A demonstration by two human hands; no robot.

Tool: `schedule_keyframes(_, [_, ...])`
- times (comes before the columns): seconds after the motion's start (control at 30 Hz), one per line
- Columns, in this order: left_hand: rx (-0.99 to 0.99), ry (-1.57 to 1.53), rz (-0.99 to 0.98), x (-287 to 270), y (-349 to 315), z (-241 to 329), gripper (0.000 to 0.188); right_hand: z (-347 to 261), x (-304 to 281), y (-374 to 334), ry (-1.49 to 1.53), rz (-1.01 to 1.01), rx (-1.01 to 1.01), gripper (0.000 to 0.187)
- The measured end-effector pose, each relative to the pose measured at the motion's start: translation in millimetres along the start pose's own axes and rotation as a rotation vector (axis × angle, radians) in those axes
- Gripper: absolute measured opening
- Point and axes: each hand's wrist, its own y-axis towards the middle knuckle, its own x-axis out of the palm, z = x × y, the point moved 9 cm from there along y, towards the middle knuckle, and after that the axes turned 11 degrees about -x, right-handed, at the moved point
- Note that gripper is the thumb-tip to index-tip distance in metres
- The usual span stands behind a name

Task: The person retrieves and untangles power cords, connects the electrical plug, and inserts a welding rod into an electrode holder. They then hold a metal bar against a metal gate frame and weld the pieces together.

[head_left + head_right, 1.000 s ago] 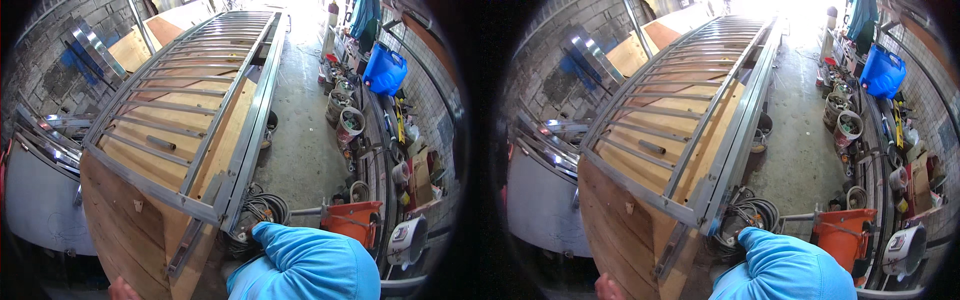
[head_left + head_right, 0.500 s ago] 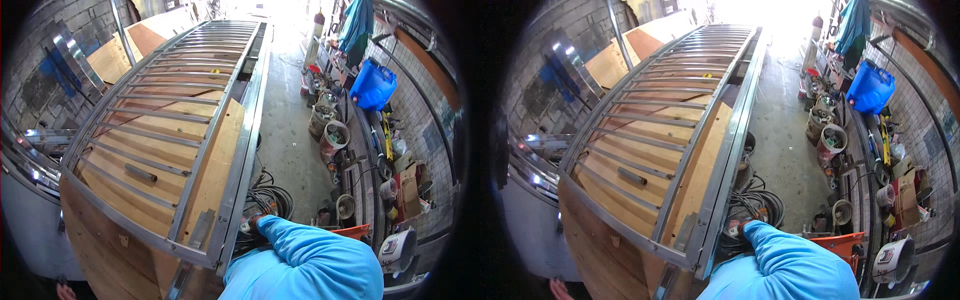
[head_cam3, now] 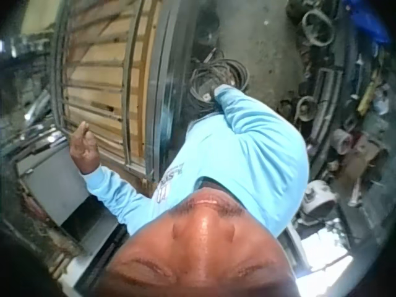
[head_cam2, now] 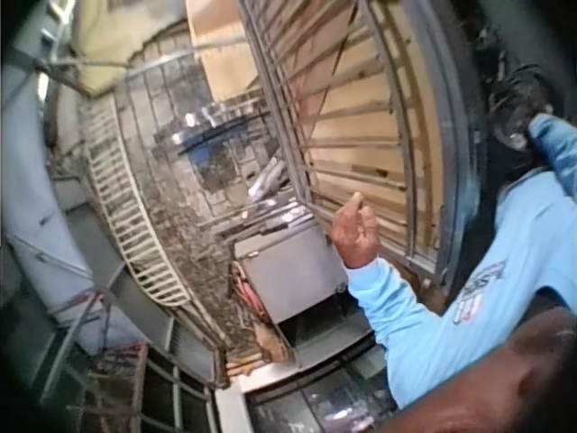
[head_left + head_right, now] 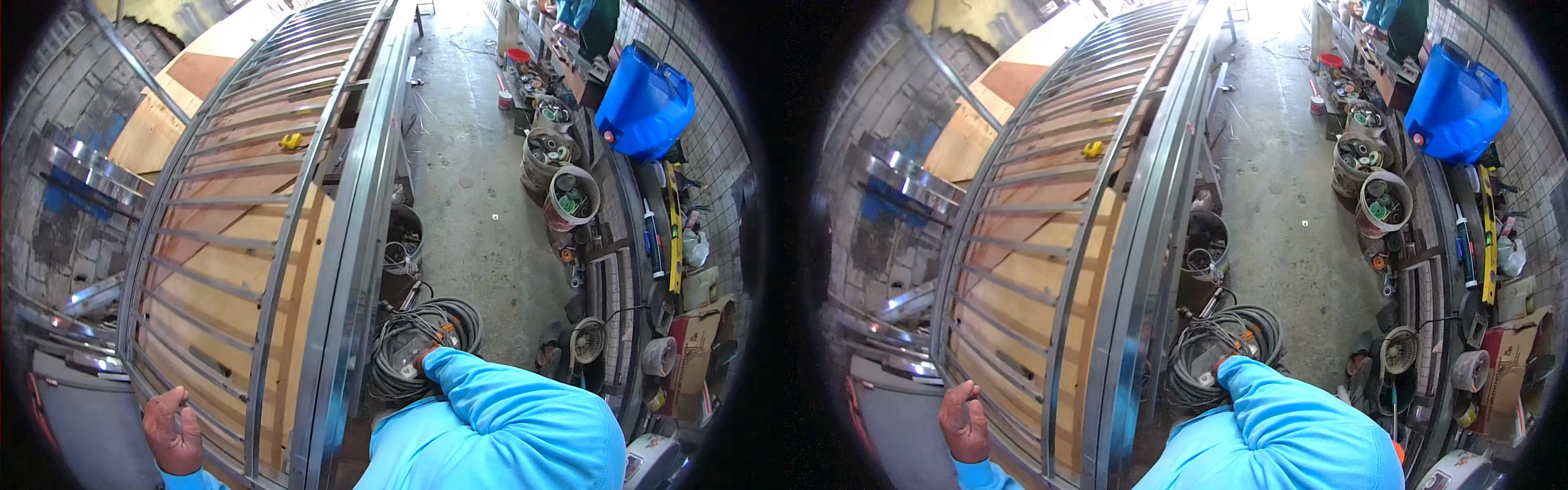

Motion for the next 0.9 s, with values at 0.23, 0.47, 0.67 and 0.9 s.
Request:
schedule_keyframes(0.23, [-0.146, -0.242, 0.038, 27, 61, -14, 0.029, 139, 11, 48, 0.079, 0.443, 0.041, 0.044])
schedule_keyframes(0.47, [0.094, -0.284, -0.162, 130, 137, -45, 0.042, 188, -60, -87, 0.411, 0.435, 0.614, 0.035])
schedule_keyframes(0.67, [0.040, -0.638, -0.407, 226, 240, -2, 0.038, 119, 145, -238, 0.810, 0.594, 1.044, 0.037])
schedule_keyframes(0.9, [0.230, -0.871, -0.563, 385, 345, 125, 0.048, 201, 63, -195, 1.181, 0.724, 1.118, 0.042])
